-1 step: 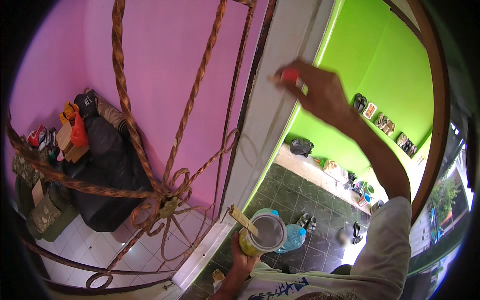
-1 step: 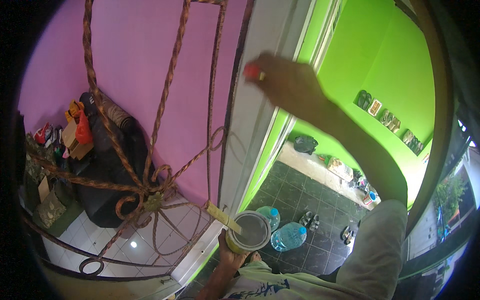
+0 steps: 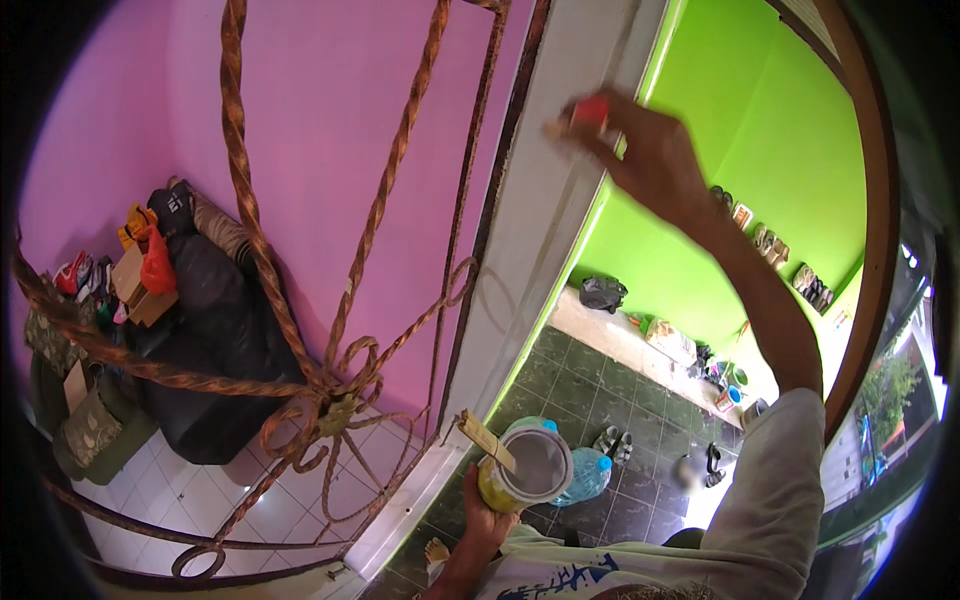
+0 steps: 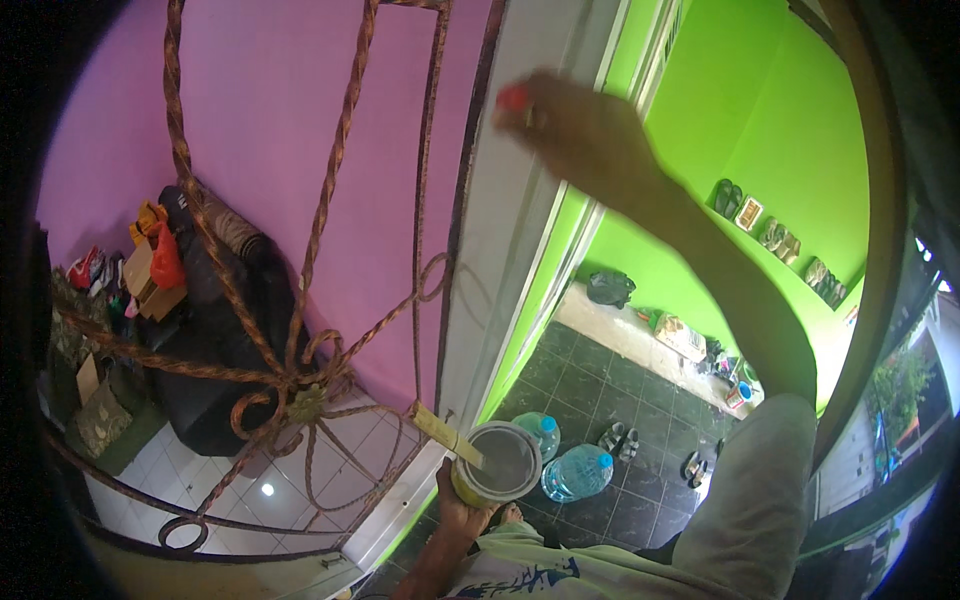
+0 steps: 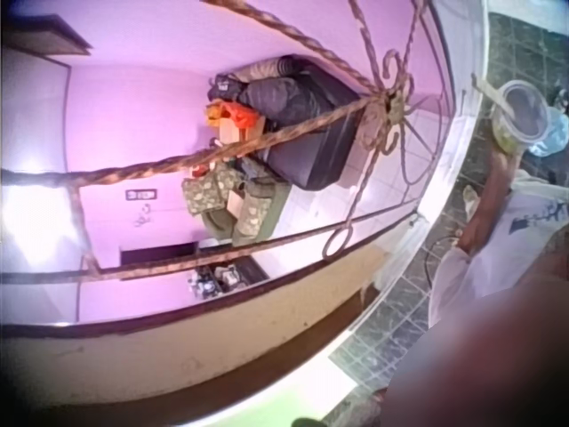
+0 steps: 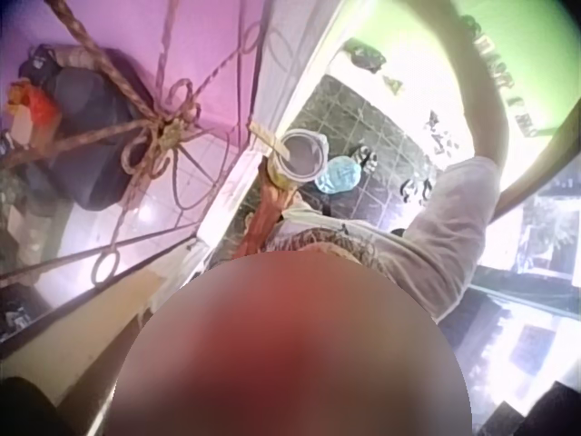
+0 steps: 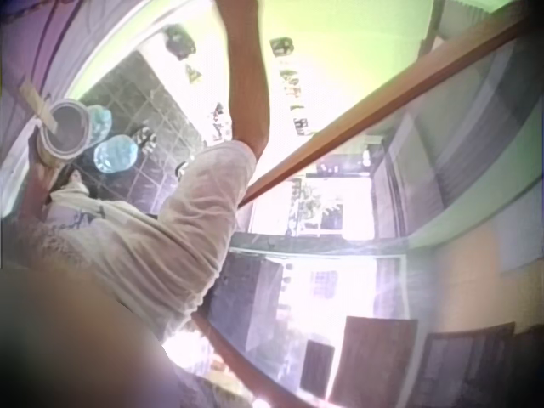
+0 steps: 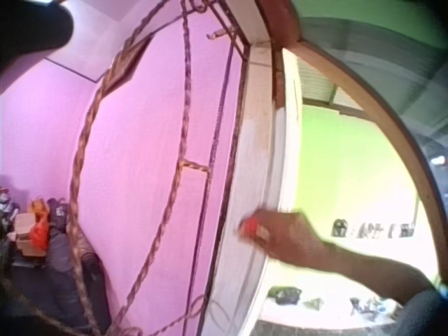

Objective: The person paints a white door frame with white paint using a brush. They repeatedly dip the brush into a small paint container and apply paint to the vertical frame next to a decorative metal gate.

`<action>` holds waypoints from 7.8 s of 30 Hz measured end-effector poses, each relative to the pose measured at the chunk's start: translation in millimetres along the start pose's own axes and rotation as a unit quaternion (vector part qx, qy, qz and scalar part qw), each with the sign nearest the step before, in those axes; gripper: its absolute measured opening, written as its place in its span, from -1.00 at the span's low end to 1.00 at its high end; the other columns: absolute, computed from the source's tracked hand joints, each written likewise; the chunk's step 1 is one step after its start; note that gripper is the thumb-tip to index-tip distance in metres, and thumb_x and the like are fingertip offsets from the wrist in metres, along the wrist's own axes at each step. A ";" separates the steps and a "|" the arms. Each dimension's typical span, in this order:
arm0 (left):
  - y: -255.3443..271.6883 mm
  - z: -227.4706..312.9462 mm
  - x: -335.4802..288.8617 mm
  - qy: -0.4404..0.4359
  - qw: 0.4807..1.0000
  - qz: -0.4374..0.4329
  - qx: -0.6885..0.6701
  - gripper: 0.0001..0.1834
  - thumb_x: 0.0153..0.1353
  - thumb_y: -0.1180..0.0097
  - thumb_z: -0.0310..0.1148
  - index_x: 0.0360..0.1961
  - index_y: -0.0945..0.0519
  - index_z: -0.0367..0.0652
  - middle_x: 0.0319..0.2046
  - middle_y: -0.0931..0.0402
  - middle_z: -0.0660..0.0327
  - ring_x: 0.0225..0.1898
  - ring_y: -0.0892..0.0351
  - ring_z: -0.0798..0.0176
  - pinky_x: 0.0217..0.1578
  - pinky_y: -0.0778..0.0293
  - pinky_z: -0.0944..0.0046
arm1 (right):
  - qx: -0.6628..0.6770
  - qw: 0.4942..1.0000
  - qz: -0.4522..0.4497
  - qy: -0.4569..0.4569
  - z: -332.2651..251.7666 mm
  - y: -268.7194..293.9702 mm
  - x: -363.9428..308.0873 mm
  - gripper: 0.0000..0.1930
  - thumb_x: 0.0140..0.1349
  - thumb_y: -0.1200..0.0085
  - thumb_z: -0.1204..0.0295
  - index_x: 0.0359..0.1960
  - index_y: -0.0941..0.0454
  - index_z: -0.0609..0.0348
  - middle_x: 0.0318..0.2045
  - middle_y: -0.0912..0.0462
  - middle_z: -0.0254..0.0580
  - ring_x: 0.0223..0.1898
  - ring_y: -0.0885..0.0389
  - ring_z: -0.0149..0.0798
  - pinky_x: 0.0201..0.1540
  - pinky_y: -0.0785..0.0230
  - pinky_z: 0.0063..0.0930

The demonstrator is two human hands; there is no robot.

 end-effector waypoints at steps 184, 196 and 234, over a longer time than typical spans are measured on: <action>-6.5 0.6 1.6 0.018 1.000 -0.023 -0.008 -0.36 0.36 0.00 0.22 0.26 -0.48 0.01 0.17 -0.55 0.22 0.21 -0.52 0.12 0.26 -0.41 -0.09 | -0.240 0.892 0.058 0.378 -4.2 -41.0 -18.7 -0.69 0.04 -0.32 0.36 -0.13 -0.63 -0.03 -0.11 -0.65 -0.27 -0.09 -0.65 -0.20 -0.18 -0.57 -0.31; -4.9 0.1 1.1 0.012 1.000 0.009 -0.013 -0.35 0.34 -0.04 0.22 0.27 -0.48 0.01 0.18 -0.54 0.22 0.22 -0.51 0.12 0.27 -0.39 -0.09 | -0.001 0.992 -0.029 0.127 -17.3 -67.7 -69.8 -0.79 0.30 -0.15 0.28 -0.14 -0.60 0.10 -0.32 -0.64 -0.24 -0.29 -0.71 -0.24 -0.39 -0.62 -0.31; 2.1 2.8 3.1 0.004 0.999 -0.003 -0.045 -0.39 0.36 -0.04 0.19 0.24 -0.50 0.00 0.17 -0.56 0.24 0.21 -0.53 0.15 0.25 -0.42 -0.05 | 0.152 0.962 0.183 -0.133 43.3 -36.1 -87.7 -0.89 0.26 -0.29 0.48 -0.26 -0.71 0.27 -0.27 -0.72 -0.22 -0.25 -0.75 -0.30 -0.16 -0.65 -0.45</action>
Point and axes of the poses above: each hand's wrist, its own x-axis towards the middle knuckle, its own y-axis out of the back of the hand, z = x × y, the point moved 2 cm from there along x, towards the middle knuckle
